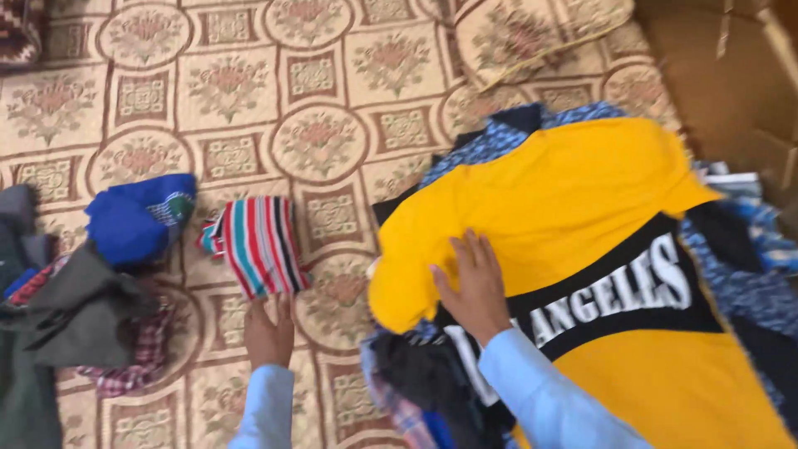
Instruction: The person is organizing various items of clothing on a bed, unfolding and displaying shirts and t-shirts.
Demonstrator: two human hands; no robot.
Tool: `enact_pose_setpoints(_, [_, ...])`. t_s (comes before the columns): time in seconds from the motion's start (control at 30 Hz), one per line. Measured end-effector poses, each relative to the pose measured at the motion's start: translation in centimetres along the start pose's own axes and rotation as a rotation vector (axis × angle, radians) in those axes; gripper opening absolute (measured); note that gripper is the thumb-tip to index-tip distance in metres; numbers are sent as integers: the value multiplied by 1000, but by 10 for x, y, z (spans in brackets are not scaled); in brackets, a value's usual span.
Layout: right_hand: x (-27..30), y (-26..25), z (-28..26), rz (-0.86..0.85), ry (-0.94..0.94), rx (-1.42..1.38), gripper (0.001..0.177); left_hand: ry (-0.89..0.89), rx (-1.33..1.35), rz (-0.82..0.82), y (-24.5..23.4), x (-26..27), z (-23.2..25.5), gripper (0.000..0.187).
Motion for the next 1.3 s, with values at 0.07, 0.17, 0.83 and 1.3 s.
enact_pose_setpoints(0.07, [-8, 19, -47, 8, 5, 41, 55, -33, 48, 14, -8, -25, -25, 58])
enact_pose_setpoints(0.17, [-18, 54, -95, -2, -12, -17, 53, -217, 336, -33, -17, -68, -51, 76])
enact_pose_setpoints(0.83, [34, 176, -144, -521, 803, -1453, 48, 88, 645, -1210, -95, 46, 74, 56])
enact_pose_setpoints(1.3, [18, -9, -174, -590, 694, -1416, 46, -306, 903, -692, -138, 59, 122, 79])
Point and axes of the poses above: each hand's wrist, its own x-axis away from the middle knuckle, its own y-axis out of the palm, z = x × y, the point moved 4 cm from there along -x, towards the middle knuckle, and after that the axes turned 8 degrees about -z, right-handed, at the moved point
